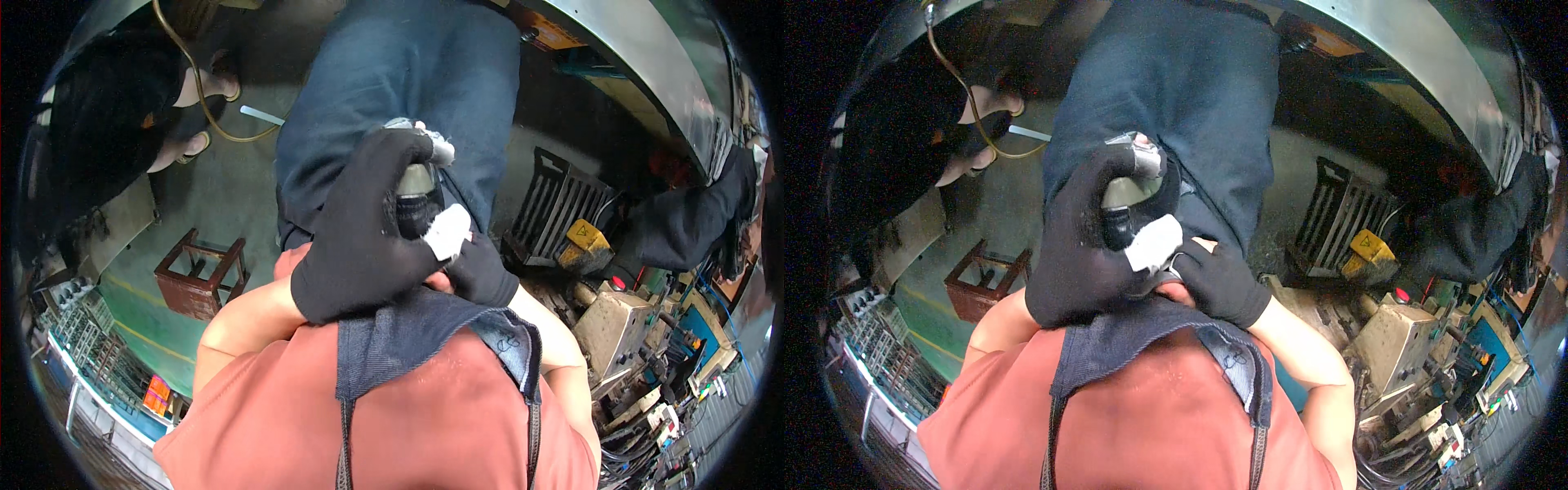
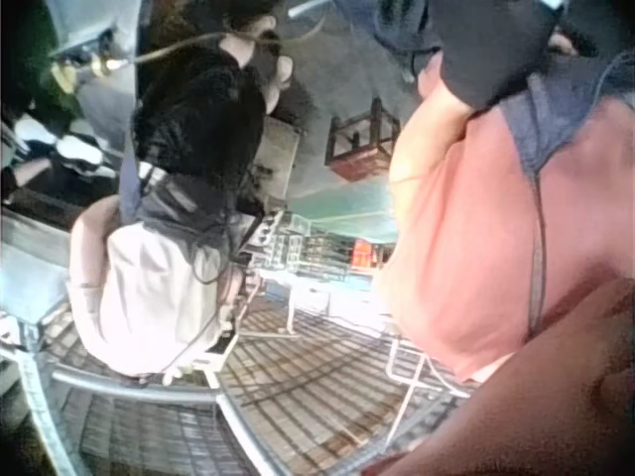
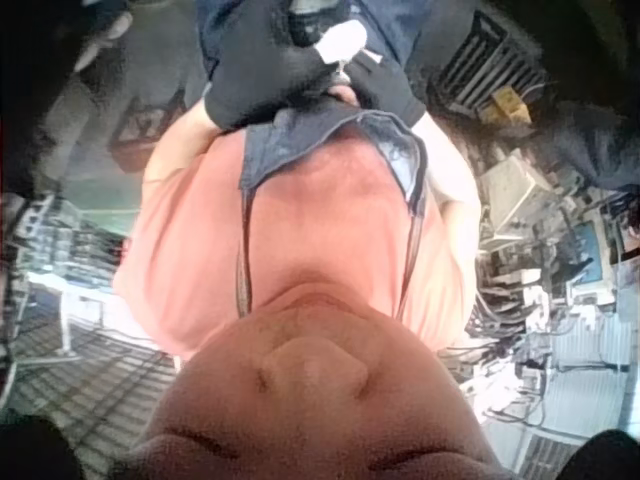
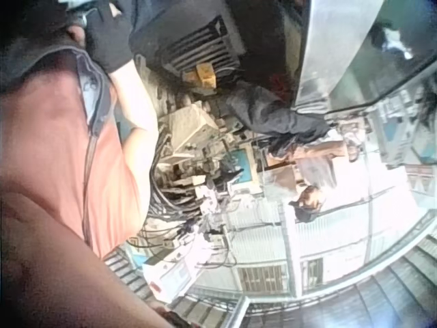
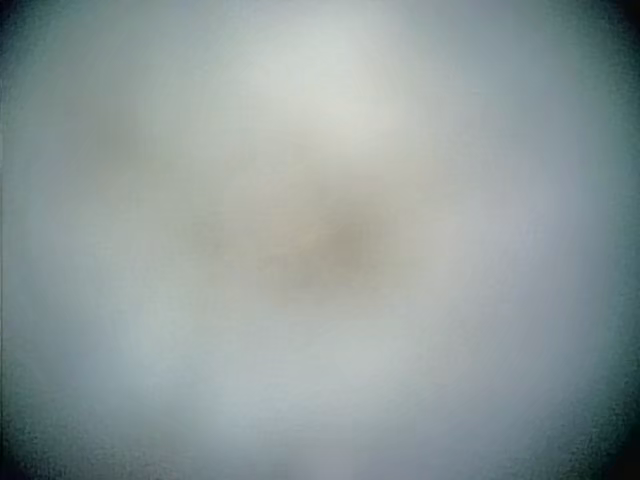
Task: Manually lasting shoes by stretching the upper over the last and trimming excess material using pliers.
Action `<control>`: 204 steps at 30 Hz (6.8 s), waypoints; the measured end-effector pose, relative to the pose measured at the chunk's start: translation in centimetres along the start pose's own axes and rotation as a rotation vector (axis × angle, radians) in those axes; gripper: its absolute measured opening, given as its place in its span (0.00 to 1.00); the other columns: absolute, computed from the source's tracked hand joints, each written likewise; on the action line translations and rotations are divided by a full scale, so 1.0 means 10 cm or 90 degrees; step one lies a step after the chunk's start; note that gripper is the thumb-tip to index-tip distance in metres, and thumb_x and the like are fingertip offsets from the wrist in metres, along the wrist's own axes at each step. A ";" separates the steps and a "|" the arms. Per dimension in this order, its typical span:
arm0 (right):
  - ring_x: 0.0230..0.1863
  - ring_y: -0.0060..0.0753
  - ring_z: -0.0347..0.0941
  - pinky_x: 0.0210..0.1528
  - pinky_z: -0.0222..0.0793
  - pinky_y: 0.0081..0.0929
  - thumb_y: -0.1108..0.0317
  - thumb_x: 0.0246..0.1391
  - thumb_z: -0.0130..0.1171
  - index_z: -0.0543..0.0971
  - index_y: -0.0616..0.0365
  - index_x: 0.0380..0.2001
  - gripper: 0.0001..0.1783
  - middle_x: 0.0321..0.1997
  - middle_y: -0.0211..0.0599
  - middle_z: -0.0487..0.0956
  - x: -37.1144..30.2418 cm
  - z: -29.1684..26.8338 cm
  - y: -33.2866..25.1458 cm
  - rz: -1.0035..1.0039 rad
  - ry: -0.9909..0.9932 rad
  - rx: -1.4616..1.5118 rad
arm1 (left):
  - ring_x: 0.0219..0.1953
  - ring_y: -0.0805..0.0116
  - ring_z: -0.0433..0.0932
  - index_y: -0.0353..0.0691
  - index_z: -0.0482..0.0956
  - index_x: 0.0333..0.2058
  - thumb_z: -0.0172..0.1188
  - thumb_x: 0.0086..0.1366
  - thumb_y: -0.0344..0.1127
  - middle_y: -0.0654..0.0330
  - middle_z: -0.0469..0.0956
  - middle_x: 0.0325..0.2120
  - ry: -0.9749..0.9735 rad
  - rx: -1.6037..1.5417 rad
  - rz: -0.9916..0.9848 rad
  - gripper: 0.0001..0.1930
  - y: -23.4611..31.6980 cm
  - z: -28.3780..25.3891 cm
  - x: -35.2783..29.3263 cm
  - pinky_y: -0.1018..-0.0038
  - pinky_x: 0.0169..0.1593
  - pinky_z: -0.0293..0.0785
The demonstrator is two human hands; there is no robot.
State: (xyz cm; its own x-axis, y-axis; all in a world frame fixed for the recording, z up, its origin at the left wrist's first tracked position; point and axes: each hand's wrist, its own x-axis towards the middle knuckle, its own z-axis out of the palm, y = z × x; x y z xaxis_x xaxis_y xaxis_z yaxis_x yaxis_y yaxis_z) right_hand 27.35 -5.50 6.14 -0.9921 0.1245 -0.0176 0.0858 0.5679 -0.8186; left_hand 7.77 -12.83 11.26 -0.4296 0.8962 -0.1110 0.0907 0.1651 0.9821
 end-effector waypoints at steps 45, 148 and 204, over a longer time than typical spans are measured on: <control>0.37 0.56 0.75 0.39 0.70 0.44 0.52 0.61 0.52 0.80 0.59 0.36 0.20 0.34 0.52 0.78 0.07 -0.58 -0.23 0.141 -0.239 0.135 | 0.58 0.38 0.66 0.45 0.72 0.55 0.74 0.44 0.42 0.41 0.63 0.56 -0.242 0.288 0.317 0.37 0.06 -0.40 -0.24 0.53 0.61 0.64; 0.24 0.39 0.81 0.31 0.80 0.31 0.37 0.62 0.45 0.81 0.66 0.30 0.37 0.22 0.50 0.80 0.87 -1.39 1.02 0.469 -0.197 0.325 | 0.55 0.38 0.70 0.33 0.57 0.63 0.55 0.60 0.41 0.37 0.65 0.58 0.153 0.409 0.016 0.35 -1.18 0.29 1.23 0.56 0.55 0.69; 0.25 0.29 0.71 0.30 0.66 0.28 0.49 0.63 0.50 0.79 0.63 0.30 0.25 0.21 0.36 0.75 0.26 -0.98 0.65 0.382 -0.148 -0.075 | 0.66 0.57 0.60 0.26 0.55 0.64 0.62 0.62 0.40 0.42 0.61 0.64 -0.090 0.084 -0.085 0.39 -1.42 0.28 0.32 0.68 0.66 0.55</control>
State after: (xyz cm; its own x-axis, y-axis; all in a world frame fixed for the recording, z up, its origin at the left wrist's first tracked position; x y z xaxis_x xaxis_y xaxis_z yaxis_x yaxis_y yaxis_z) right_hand 26.22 6.54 6.41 -0.7617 0.2756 -0.5863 0.6271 0.5412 -0.5603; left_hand 7.60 -11.15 -3.44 -0.3169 0.9096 -0.2686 0.1622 0.3310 0.9296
